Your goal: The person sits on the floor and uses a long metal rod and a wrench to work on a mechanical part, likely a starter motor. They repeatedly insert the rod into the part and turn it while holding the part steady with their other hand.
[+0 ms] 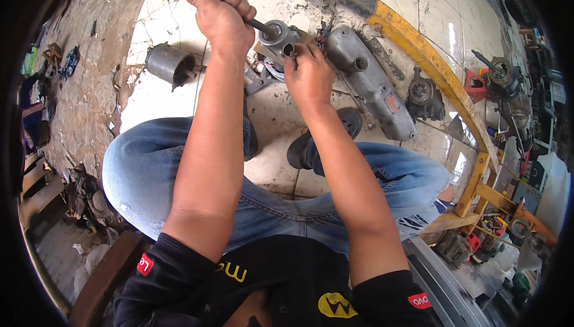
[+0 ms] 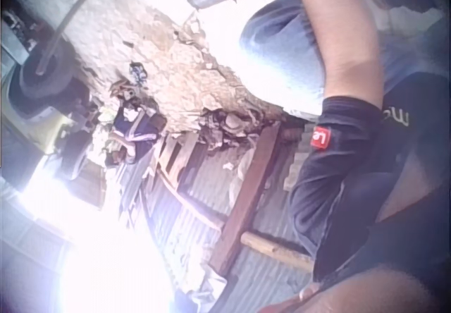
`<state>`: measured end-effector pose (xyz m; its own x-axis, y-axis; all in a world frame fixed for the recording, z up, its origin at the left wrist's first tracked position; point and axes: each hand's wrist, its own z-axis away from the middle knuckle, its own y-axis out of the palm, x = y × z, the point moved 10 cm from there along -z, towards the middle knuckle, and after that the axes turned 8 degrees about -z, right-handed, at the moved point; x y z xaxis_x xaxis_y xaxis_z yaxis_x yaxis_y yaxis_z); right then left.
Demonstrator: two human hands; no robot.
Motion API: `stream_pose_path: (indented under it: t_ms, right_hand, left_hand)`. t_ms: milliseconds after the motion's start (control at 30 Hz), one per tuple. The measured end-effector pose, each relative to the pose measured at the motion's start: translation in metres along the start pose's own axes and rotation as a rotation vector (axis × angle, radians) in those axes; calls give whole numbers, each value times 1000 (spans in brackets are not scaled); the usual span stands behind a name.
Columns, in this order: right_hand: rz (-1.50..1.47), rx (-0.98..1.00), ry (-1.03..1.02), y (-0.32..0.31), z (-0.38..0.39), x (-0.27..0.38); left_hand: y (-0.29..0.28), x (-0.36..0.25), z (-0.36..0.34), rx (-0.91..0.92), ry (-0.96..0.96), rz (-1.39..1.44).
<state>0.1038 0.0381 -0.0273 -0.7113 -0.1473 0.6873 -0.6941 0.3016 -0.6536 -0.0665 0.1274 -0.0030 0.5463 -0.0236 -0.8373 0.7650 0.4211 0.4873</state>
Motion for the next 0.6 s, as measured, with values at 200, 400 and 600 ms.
stream_pose_path:
  t_ms: [200, 400, 600]
  right_hand:
    - [138, 128, 149, 0, -4, 2]
    - [36, 58, 114, 0, -1, -3]
    - [-484, -61, 572, -18, 19, -62]
  left_hand:
    - [2, 2, 1, 5, 4, 40]
    - [-1, 1, -4, 18, 38, 39]
    - [3, 5, -1, 99, -34, 121]
